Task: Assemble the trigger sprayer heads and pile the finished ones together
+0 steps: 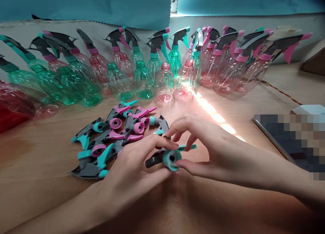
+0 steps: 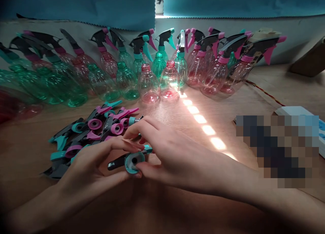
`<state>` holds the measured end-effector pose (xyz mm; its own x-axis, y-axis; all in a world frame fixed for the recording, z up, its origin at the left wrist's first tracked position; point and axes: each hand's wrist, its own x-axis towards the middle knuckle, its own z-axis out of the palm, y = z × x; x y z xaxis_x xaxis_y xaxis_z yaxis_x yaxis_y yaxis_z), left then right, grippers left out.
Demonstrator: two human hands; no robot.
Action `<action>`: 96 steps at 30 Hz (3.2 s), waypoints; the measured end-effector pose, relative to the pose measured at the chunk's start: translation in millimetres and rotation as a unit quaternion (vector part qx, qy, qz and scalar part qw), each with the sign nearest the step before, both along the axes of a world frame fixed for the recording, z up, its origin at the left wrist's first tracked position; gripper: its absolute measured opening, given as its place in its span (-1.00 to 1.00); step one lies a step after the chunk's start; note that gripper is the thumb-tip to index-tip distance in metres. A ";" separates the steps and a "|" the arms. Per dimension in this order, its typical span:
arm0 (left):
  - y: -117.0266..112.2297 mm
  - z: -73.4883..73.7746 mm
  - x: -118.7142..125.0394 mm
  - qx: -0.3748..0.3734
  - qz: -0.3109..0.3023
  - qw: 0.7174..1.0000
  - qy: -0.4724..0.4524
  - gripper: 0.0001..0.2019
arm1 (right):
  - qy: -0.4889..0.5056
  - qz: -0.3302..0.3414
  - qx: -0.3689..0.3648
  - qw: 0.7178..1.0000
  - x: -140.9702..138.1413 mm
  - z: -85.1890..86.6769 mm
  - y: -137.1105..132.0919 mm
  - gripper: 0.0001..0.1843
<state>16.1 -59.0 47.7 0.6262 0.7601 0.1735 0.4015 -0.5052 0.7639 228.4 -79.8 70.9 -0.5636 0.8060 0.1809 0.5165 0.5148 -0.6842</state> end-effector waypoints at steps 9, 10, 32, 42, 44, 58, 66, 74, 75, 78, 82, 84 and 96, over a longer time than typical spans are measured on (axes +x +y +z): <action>-5.7 -27.4 9.0 0.029 -0.038 0.998 0.038 -0.80 | -0.077 0.049 0.001 0.996 -6.9 -10.6 3.2 -0.52; -5.7 -28.1 8.7 0.041 -0.044 0.997 0.042 -0.80 | -0.083 0.046 0.001 0.995 -7.1 -11.1 4.2 -0.53; -5.5 -44.0 6.0 0.066 -0.024 0.995 -0.064 -0.71 | 0.011 -0.059 -0.171 0.983 -11.7 -20.3 0.2 -0.84; -7.0 -42.3 5.5 0.114 -0.035 0.991 -0.065 -0.77 | 0.008 -0.039 -0.070 0.997 -7.4 -14.6 -6.8 -0.71; -7.4 -42.3 5.5 0.124 -0.035 0.990 -0.058 -0.82 | 0.036 -0.028 -0.098 0.994 -10.0 -15.6 -6.3 -0.69; -5.5 -42.6 1.1 0.351 0.017 0.935 0.041 -0.88 | 0.045 -0.068 -0.008 0.997 -21.1 -35.1 -4.2 -0.69; -2.5 -42.1 3.3 0.310 -0.011 0.951 0.000 -0.90 | 0.015 -0.079 0.128 0.989 -29.9 -48.2 -2.1 -0.72; -0.6 -46.1 0.5 0.231 0.009 0.973 -0.002 -0.75 | 0.038 -0.022 0.000 0.999 -13.2 -33.6 10.8 -0.83; -0.8 -46.7 0.2 0.217 0.017 0.976 -0.008 -0.72 | 0.031 -0.016 -0.008 0.999 -9.7 -29.5 11.4 -0.85; -1.9 -47.6 -0.8 0.194 0.015 0.981 -0.029 -0.70 | -0.017 0.008 -0.018 1.000 -1.8 -18.9 10.8 -0.87; -1.7 -45.8 -2.1 0.186 -0.033 0.982 -0.030 -0.75 | -0.068 0.023 -0.011 0.997 -0.4 -12.4 8.2 -0.90; -0.7 -44.6 -2.2 0.187 -0.041 0.981 -0.026 -0.77 | -0.073 0.033 -0.003 0.997 -2.2 -12.7 7.1 -0.92; 0.0 -44.0 2.3 0.231 -0.058 0.971 -0.004 -0.86 | -0.067 0.025 -0.014 0.997 -1.7 -12.9 4.7 -0.83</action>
